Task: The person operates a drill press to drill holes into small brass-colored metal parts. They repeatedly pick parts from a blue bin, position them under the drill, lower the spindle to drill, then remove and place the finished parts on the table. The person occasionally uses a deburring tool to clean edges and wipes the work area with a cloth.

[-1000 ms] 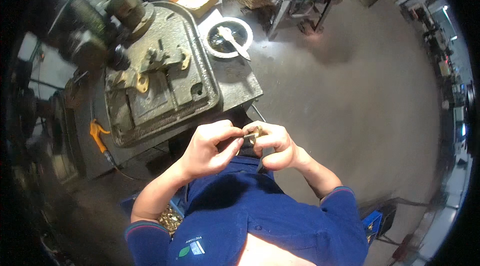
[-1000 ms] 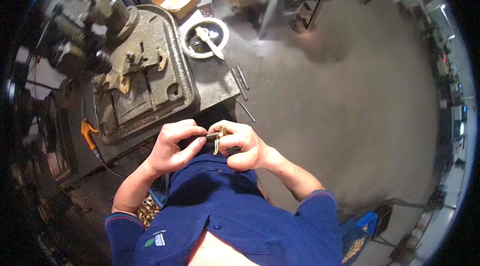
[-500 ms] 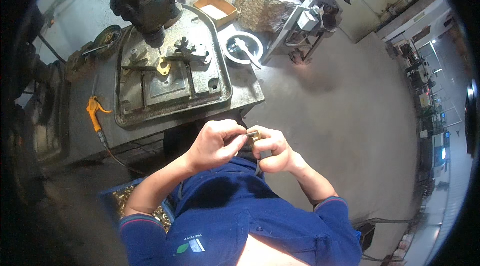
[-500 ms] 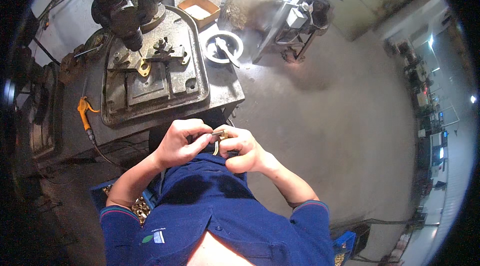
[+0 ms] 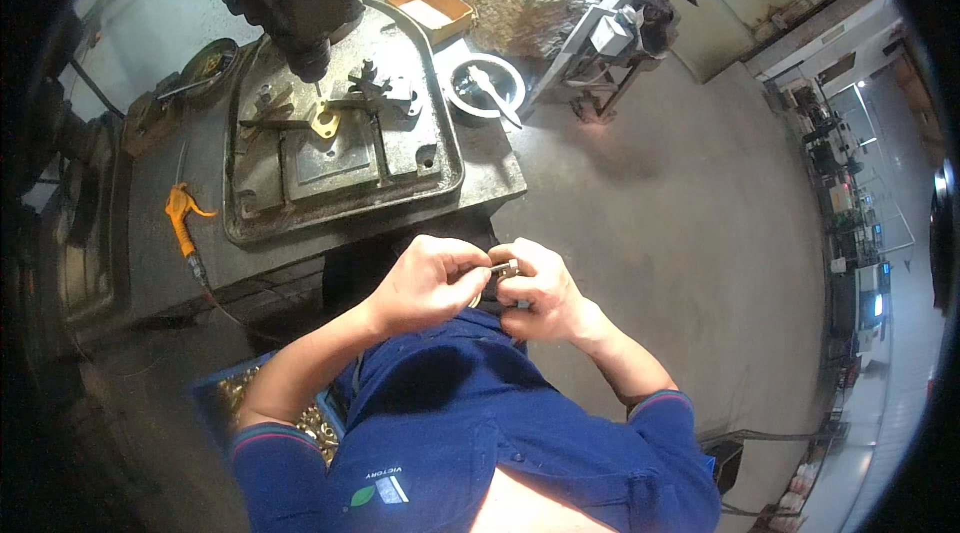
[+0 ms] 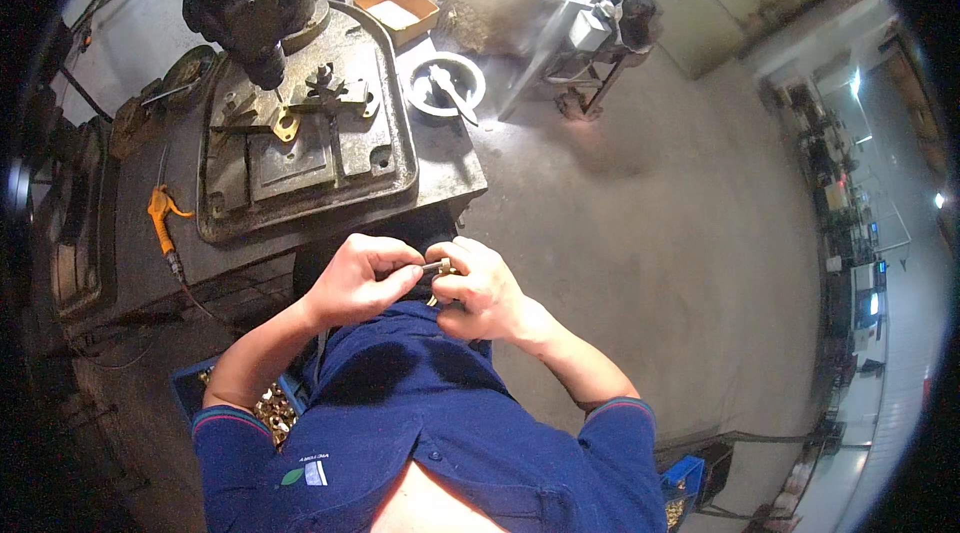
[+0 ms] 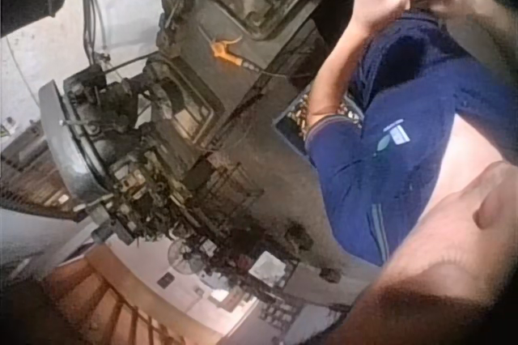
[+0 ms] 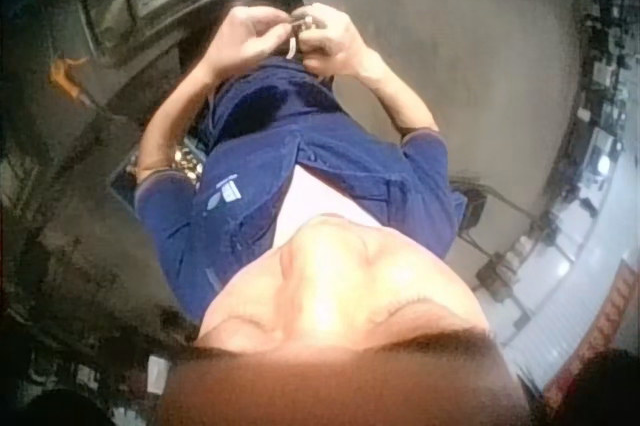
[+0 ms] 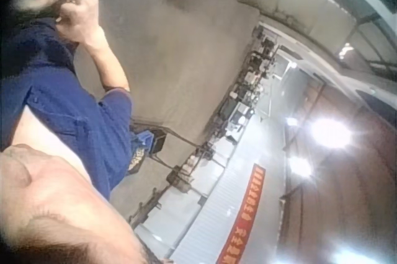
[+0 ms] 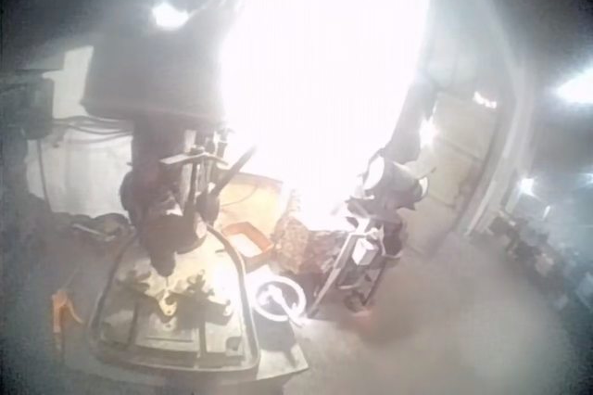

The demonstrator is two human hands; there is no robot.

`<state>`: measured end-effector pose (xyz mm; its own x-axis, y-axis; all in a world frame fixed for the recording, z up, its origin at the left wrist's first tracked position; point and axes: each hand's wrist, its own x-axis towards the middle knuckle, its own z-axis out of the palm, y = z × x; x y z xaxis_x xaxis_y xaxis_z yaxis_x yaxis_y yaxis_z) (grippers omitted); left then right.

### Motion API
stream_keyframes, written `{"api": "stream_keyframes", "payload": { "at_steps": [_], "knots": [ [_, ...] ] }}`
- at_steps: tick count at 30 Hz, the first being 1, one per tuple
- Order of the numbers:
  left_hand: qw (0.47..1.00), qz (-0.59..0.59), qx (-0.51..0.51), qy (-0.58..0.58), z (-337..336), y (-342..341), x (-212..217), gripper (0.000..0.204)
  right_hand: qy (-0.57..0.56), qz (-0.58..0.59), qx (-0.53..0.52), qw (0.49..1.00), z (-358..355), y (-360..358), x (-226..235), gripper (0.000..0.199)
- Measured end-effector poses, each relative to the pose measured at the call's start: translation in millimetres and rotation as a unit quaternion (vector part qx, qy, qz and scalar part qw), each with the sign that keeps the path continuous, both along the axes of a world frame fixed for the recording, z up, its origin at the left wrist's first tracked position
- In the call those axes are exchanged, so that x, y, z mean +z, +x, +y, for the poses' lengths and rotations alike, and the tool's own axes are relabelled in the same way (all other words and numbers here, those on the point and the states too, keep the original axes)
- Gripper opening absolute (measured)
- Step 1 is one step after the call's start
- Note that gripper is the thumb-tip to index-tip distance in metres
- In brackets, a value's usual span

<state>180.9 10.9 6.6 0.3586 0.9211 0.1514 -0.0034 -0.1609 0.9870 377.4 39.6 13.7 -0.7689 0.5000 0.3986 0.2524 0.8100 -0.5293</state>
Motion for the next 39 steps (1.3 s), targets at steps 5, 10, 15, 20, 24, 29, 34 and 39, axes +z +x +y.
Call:
{"api": "stream_keyframes", "payload": {
  "at_steps": [5, 10, 15, 20, 24, 29, 34, 39],
  "knots": [
    [0.972, -0.103, -0.052, -0.206, 0, -9, -7, 0.012, 0.079, -0.028, 0.018, 0.996, 8, -6, -5, 0.02],
    [0.981, 0.097, 0.055, 0.16, 0, -6, -15, 0.008, -0.008, -0.013, 0.041, 0.999, 12, -6, -19, 0.015],
    [0.907, 0.262, 0.097, 0.314, -1, -6, -12, 0.006, -0.251, -0.006, 0.059, 0.966, 9, -3, -24, 0.01],
    [0.888, 0.276, 0.104, 0.353, 0, -7, -15, 0.009, -0.313, 0.033, 0.031, 0.949, 5, -11, -33, 0.007],
    [0.889, 0.263, 0.109, 0.36, 1, -9, -18, 0.013, -0.409, 0.11, 0.062, 0.904, 7, -13, -44, 0.007],
    [0.906, 0.243, 0.108, 0.328, 3, -11, -18, 0.012, -0.434, 0.091, 0.062, 0.894, 10, -10, -48, 0.007],
    [0.968, 0.164, 0.083, 0.171, 2, -15, -23, 0.008, -0.288, 0.076, 0.05, 0.953, 7, -16, -37, 0.01],
    [0.951, 0.192, 0.096, 0.221, 1, -15, -28, 0.008, -0.256, 0.007, 0.044, 0.966, 10, -14, -37, 0.009]
  ]
}}
